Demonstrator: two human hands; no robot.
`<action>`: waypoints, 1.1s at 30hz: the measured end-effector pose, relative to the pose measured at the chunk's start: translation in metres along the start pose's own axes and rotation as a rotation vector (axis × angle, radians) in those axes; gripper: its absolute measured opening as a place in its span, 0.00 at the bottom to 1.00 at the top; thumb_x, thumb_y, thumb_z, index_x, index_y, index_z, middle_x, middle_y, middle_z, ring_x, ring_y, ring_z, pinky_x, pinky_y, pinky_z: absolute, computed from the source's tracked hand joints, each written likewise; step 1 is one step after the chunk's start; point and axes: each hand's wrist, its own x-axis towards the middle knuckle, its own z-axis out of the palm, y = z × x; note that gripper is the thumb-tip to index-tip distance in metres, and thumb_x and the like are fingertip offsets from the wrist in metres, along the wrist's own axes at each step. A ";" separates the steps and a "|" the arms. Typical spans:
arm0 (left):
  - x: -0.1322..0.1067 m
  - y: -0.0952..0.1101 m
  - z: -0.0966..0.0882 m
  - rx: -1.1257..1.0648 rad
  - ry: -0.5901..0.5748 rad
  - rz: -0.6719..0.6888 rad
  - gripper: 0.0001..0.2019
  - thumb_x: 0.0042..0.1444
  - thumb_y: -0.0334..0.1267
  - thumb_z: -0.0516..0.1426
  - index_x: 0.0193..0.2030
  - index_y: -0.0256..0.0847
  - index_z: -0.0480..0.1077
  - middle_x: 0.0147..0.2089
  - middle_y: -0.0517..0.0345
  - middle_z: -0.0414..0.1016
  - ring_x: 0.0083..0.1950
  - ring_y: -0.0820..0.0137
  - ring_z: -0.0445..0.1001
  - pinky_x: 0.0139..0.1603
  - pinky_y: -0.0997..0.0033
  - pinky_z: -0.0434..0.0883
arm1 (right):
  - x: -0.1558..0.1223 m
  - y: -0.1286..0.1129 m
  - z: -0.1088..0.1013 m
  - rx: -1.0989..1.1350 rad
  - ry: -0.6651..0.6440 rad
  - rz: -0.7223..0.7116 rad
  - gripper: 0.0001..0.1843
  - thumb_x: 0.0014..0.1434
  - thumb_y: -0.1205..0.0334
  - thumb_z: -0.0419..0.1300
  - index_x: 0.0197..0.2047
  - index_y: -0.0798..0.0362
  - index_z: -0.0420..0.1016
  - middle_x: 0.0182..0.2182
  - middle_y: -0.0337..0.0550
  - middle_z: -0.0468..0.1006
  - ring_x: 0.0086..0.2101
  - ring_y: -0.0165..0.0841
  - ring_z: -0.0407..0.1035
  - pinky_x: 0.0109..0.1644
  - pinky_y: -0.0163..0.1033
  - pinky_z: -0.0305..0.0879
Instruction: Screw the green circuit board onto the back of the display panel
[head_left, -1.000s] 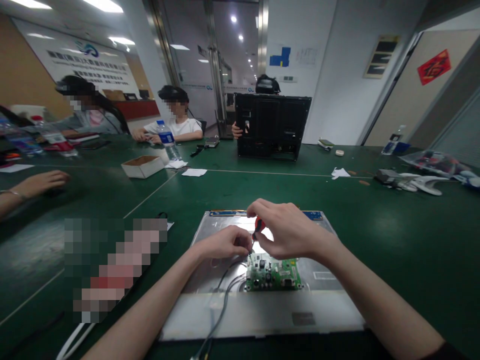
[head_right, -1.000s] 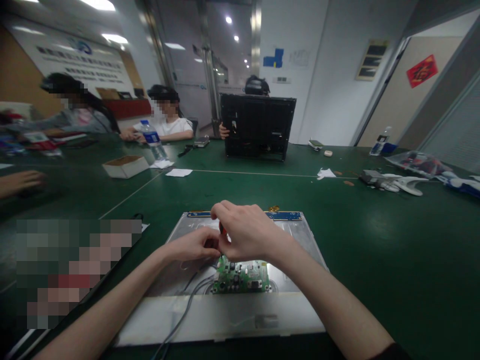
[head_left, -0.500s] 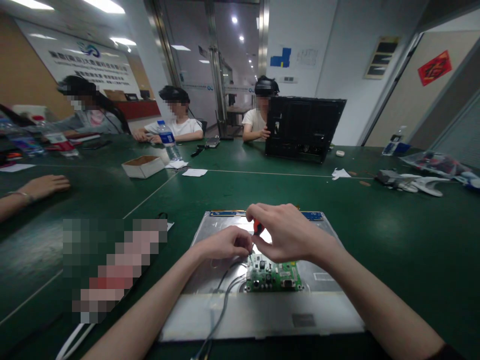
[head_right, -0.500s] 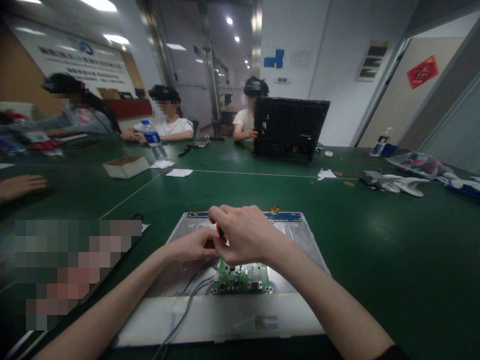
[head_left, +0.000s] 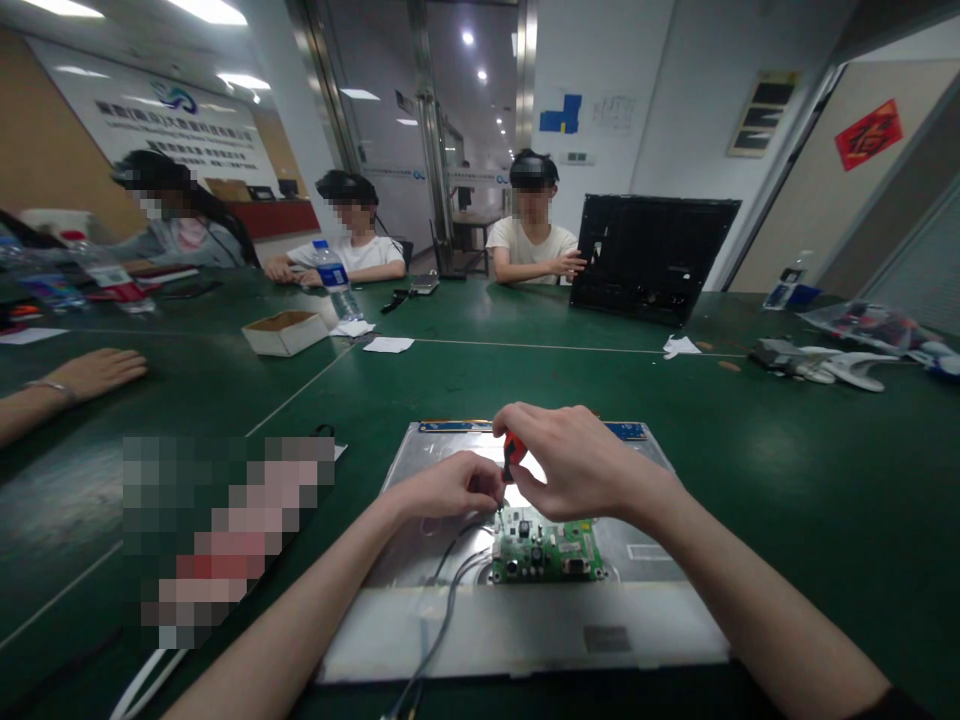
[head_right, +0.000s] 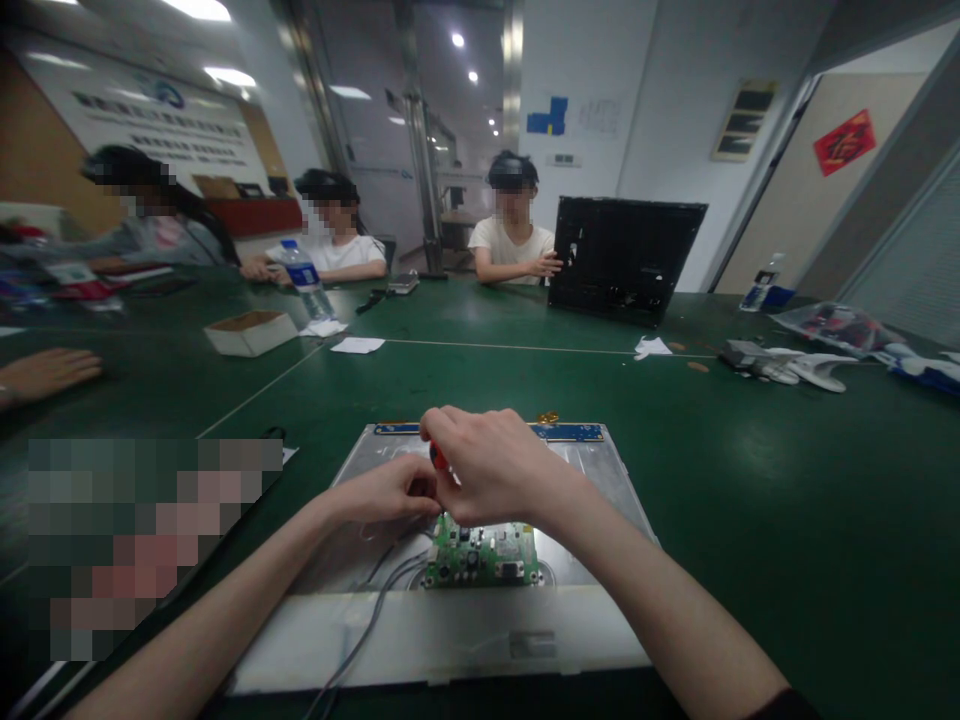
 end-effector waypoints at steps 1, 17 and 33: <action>0.000 0.000 0.000 0.014 0.002 -0.005 0.02 0.44 0.32 0.57 0.24 0.36 0.68 0.23 0.64 0.66 0.26 0.74 0.64 0.29 0.76 0.60 | 0.000 -0.001 0.000 0.014 -0.011 -0.008 0.15 0.55 0.63 0.53 0.47 0.56 0.63 0.37 0.45 0.75 0.29 0.30 0.66 0.28 0.36 0.48; -0.001 0.000 -0.001 0.062 0.016 -0.023 0.02 0.45 0.31 0.58 0.27 0.36 0.70 0.26 0.63 0.69 0.29 0.72 0.66 0.32 0.74 0.62 | 0.000 -0.001 0.000 0.026 -0.013 -0.010 0.11 0.57 0.64 0.52 0.44 0.55 0.63 0.38 0.44 0.74 0.29 0.29 0.64 0.27 0.35 0.46; -0.001 -0.002 0.000 0.013 0.015 0.042 0.01 0.45 0.31 0.57 0.26 0.37 0.68 0.26 0.63 0.70 0.31 0.71 0.68 0.35 0.73 0.63 | 0.004 -0.002 0.007 -0.101 0.056 0.050 0.14 0.60 0.50 0.56 0.41 0.52 0.66 0.34 0.40 0.76 0.28 0.29 0.65 0.26 0.35 0.42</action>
